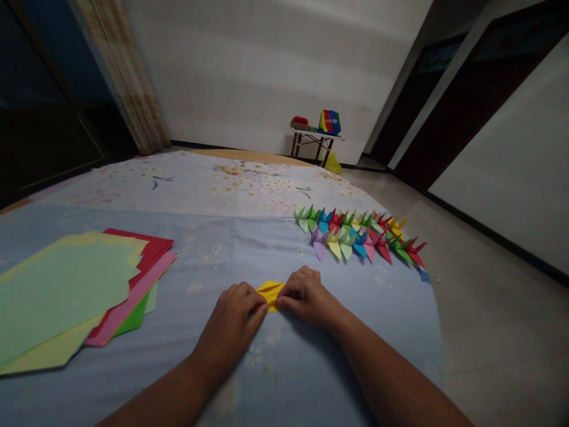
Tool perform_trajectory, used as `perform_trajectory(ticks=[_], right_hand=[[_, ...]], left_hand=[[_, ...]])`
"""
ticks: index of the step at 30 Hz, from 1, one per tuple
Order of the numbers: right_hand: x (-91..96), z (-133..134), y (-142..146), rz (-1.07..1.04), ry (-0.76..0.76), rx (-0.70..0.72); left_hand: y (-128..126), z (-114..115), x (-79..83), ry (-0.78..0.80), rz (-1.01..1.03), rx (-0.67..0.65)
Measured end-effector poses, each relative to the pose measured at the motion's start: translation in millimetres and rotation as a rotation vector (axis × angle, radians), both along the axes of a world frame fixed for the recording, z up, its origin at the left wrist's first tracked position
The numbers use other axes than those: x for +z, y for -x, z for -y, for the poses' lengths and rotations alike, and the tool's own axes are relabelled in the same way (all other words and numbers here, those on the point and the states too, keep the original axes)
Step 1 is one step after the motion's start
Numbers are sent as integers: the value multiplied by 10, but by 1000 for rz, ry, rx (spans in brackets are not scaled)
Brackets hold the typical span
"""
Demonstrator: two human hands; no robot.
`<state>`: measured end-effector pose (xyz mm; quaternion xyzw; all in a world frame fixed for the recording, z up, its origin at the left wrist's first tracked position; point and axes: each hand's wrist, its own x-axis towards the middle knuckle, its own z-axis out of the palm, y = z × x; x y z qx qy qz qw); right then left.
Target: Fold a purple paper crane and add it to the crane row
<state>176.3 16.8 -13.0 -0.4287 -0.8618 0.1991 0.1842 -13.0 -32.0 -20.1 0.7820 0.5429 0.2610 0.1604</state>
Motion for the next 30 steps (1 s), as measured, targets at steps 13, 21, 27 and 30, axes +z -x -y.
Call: perform_trajectory(ticks=[13, 21, 27, 30], right_hand=[[-35, 14, 64, -34, 42, -100], [-33, 8, 72, -38, 66, -117], [-35, -5, 65, -32, 73, -114], [-40, -15, 59, -34, 76, -108]], left_hand=[[-32, -44, -74, 12, -34, 119], [-26, -35, -88, -7, -23, 152], [-31, 37, 11, -80, -231, 16], [-58, 120, 38, -121, -353, -10]])
